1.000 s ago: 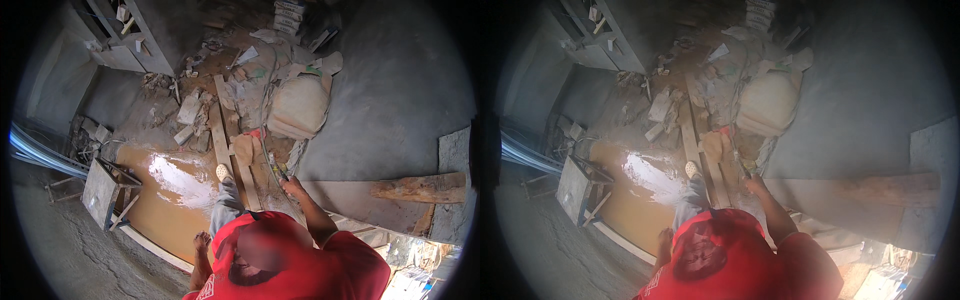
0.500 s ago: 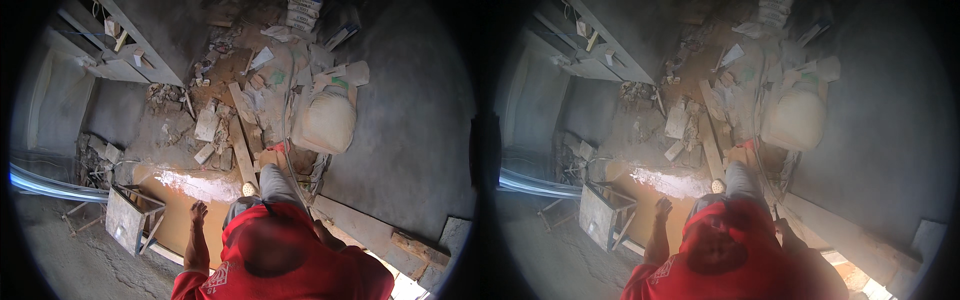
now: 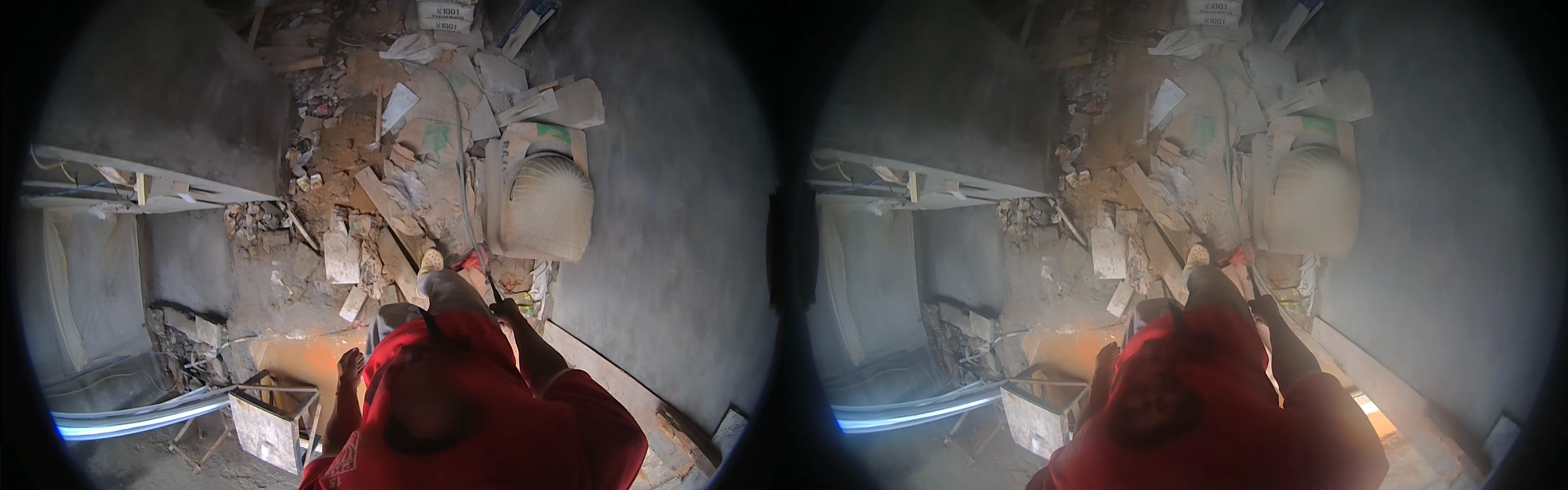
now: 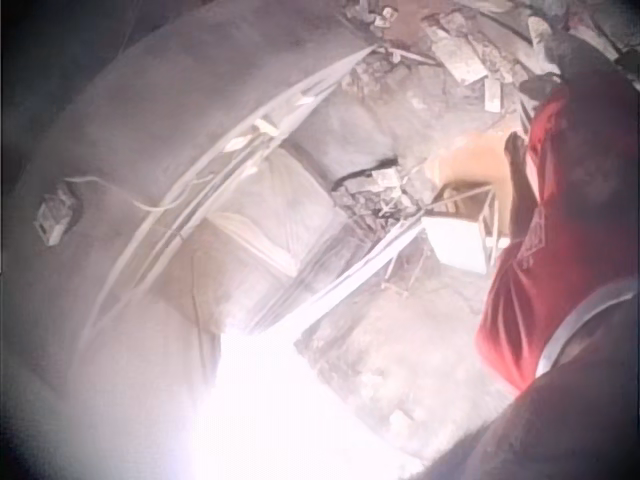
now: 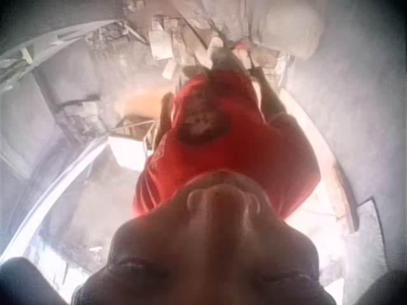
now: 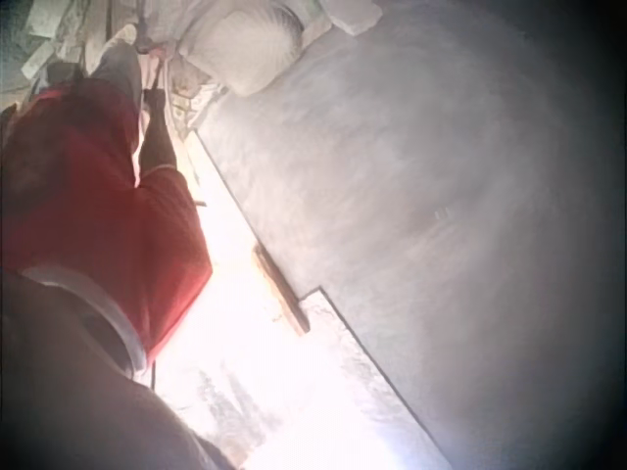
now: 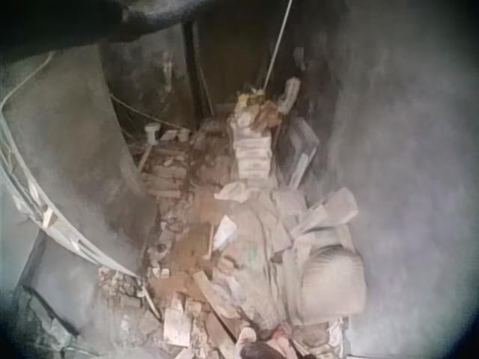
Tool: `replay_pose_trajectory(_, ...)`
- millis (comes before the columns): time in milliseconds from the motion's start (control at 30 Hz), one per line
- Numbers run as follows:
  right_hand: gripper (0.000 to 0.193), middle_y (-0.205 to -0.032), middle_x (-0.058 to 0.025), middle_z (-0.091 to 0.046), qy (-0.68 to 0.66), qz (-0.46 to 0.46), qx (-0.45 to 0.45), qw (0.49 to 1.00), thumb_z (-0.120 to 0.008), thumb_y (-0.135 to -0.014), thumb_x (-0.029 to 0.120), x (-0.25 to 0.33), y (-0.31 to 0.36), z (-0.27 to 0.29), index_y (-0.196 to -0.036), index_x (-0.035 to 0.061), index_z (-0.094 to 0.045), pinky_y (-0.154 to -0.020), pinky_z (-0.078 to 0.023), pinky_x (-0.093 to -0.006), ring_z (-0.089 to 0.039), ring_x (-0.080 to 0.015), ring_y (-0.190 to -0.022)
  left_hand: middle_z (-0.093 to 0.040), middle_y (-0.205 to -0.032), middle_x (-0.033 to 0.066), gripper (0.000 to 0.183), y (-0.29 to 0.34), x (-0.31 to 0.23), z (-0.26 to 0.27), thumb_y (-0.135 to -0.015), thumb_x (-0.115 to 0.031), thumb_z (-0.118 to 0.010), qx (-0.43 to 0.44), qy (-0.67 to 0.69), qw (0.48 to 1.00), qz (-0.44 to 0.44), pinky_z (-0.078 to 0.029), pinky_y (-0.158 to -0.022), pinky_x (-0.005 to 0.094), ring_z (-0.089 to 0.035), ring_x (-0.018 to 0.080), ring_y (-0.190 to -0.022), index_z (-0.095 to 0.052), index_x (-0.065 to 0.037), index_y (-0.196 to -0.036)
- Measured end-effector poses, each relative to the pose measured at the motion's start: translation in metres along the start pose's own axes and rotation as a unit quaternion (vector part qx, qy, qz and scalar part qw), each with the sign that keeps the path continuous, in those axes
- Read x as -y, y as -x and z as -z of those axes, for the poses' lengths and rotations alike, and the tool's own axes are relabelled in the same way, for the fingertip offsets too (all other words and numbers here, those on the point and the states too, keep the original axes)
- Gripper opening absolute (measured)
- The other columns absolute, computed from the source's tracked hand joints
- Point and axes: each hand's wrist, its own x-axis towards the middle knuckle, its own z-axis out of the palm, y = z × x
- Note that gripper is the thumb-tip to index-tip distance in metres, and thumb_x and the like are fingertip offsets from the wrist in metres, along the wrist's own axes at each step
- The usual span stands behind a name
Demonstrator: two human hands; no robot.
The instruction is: The person picks up a rectangular ceramic tile from a pile of debris, carries it to a wooden plank, and uses a hammer to break the tile into smaller pieces. The person then places the broken pieces on the plank.
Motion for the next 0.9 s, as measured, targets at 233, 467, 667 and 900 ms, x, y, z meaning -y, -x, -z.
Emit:
replay_pose_trajectory(233,0.051,-0.088,-0.0239,-0.071,-0.021,0.055,0.000,0.998,-0.068,-0.087,0.043,0.240,-0.037,0.088,-0.108,-0.0035,-0.065,-0.075,-0.055,-0.0497,-0.072,-0.0394,-0.087,-0.063,-0.128,0.0149,0.059,-0.076,-0.186,-0.046,-0.096,-0.045,-0.067,-0.014,0.001,0.996,-0.085,-0.051,-0.098,0.0457,-0.063,0.0310,-0.119,-0.054,-0.007,-0.140)
replay_pose_trajectory(467,0.057,-0.109,-0.0301,-0.068,0.043,0.280,-0.002,0.959,-0.063,-0.090,0.047,0.450,-0.054,0.099,-0.120,-0.0018,-0.060,-0.086,-0.051,-0.0497,-0.066,-0.0453,-0.103,-0.061,-0.131,0.0150,0.058,-0.150,-0.391,-0.180,-0.100,-0.038,-0.064,0.205,-0.049,0.965,-0.158,-0.051,-0.100,0.0432,-0.063,0.0284,-0.118,-0.050,-0.004,-0.144)
replay_pose_trajectory(667,0.054,-0.092,-0.0229,-0.067,-0.027,0.441,0.047,0.896,-0.069,-0.093,0.042,0.591,-0.081,0.097,-0.124,-0.0004,-0.058,-0.073,-0.051,-0.0424,-0.069,-0.0360,-0.085,-0.050,-0.146,0.0170,0.061,-0.225,-0.502,-0.238,-0.104,-0.040,-0.056,0.325,0.055,0.943,0.031,-0.046,-0.104,0.0452,-0.058,0.0326,-0.122,-0.037,-0.008,-0.152)
replay_pose_trajectory(900,0.040,-0.101,-0.0203,-0.069,0.034,0.506,-0.026,0.861,-0.067,-0.095,0.029,0.645,-0.190,0.154,-0.125,0.0034,-0.061,-0.082,-0.054,-0.0470,-0.068,-0.0383,-0.096,-0.066,-0.103,0.0148,0.031,-0.383,-0.559,-0.229,-0.106,-0.030,-0.044,0.237,0.104,0.954,-0.150,-0.050,-0.094,0.0429,-0.067,0.0311,-0.098,-0.062,-0.005,-0.110)
